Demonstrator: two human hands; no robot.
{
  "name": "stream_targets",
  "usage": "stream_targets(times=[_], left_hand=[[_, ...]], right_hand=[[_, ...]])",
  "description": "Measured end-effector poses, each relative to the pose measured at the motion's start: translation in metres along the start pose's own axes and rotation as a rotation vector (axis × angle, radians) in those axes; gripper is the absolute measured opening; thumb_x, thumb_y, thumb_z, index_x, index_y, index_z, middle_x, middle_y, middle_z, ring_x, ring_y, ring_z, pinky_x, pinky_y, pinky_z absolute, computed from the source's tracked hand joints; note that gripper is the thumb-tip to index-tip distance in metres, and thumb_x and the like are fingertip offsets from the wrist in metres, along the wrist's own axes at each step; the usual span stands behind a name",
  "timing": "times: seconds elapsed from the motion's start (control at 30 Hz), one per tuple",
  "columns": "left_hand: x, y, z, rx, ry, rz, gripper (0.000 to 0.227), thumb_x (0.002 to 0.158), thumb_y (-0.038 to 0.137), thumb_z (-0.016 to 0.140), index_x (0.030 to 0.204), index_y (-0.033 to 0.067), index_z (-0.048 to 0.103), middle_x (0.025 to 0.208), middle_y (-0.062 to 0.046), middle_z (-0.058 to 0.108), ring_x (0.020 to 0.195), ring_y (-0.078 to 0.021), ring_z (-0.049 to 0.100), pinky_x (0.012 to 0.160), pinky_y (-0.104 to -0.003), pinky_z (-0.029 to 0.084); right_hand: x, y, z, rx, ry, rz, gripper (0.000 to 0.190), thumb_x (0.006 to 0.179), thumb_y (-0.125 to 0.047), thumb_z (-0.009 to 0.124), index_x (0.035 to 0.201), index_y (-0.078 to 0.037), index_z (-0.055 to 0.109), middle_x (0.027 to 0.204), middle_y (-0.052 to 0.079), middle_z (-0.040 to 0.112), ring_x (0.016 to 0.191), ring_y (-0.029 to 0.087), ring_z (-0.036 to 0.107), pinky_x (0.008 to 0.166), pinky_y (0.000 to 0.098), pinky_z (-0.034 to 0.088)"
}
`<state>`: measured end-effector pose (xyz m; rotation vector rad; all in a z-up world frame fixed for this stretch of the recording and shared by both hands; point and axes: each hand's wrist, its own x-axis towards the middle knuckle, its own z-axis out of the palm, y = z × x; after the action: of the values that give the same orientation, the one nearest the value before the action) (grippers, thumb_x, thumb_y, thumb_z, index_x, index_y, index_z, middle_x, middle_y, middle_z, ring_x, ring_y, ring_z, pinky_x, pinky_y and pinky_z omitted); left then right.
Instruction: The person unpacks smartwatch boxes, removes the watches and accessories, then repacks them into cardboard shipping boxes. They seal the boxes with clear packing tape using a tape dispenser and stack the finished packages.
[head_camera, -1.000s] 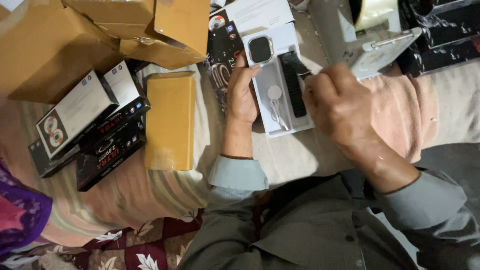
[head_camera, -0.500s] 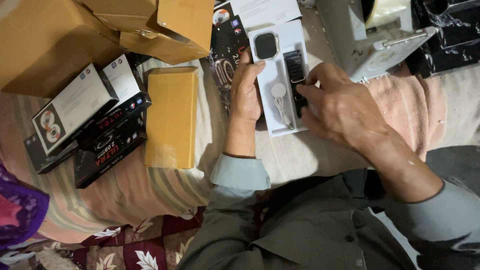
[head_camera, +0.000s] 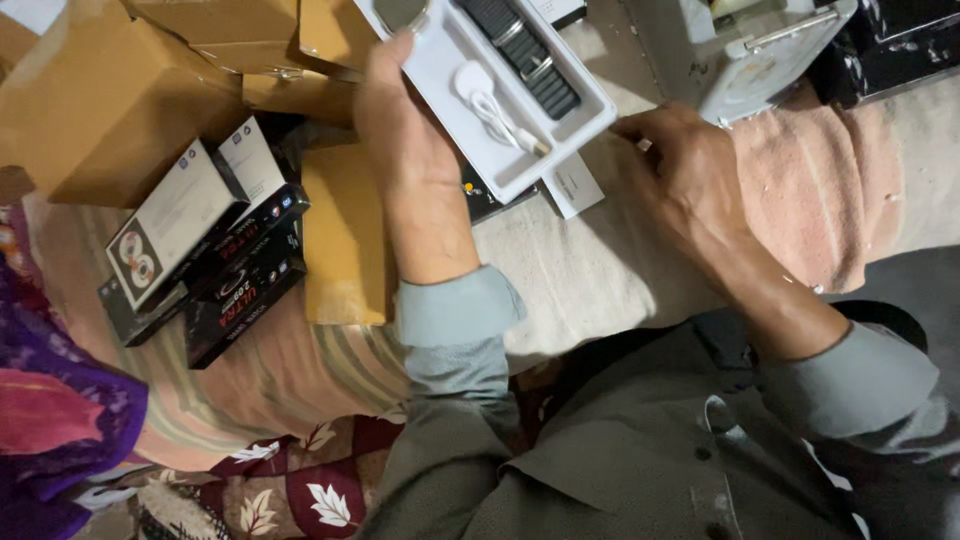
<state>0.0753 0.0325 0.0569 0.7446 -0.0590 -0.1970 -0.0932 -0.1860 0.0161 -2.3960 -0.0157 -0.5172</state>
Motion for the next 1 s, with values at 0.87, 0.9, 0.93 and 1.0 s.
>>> stream_targets(times=[0.87,0.9,0.93,1.0], left_hand=[[-0.053,-0.11,-0.001,0.02,-0.25,-0.088,0.035,0.1,0.005,0.054,0.133,-0.0023,0.059,0.125,-0.011,0.064,0.119,-0.0195,0.06,0.108,-0.035,0.045],[-0.053,-0.112,-0.002,0.045,-0.247,-0.08,0.034,0.1,0.006,0.054,0.132,-0.0021,0.06,0.125,-0.01,0.064,0.119,-0.0185,0.059,0.108,-0.034,0.044],[-0.052,-0.113,-0.003,0.012,-0.263,-0.101,0.035,0.099,0.006,0.054,0.132,-0.0012,0.06,0.124,-0.01,0.065,0.118,-0.0186,0.06,0.108,-0.034,0.045],[-0.051,-0.113,-0.006,-0.046,-0.295,-0.146,0.035,0.097,0.007,0.054,0.131,0.0006,0.059,0.123,-0.01,0.065,0.117,-0.0189,0.061,0.106,-0.034,0.046]], right_hand=[[-0.002,-0.049,-0.071,0.214,-0.121,0.506,0.027,0.09,-0.015,0.078,0.104,0.006,0.068,0.085,0.019,0.075,0.065,0.019,0.073,0.049,0.0295,0.058],[0.004,-0.048,-0.063,0.221,-0.136,0.512,0.026,0.089,-0.015,0.079,0.103,0.005,0.069,0.084,0.018,0.075,0.063,0.019,0.072,0.049,0.0291,0.057],[0.006,-0.048,-0.058,0.227,-0.138,0.505,0.027,0.088,-0.016,0.08,0.101,0.005,0.07,0.081,0.017,0.075,0.061,0.019,0.07,0.048,0.0294,0.054],[0.01,-0.048,-0.047,0.247,-0.142,0.496,0.028,0.086,-0.017,0.083,0.097,0.005,0.07,0.074,0.015,0.074,0.057,0.019,0.066,0.046,0.0302,0.047]])
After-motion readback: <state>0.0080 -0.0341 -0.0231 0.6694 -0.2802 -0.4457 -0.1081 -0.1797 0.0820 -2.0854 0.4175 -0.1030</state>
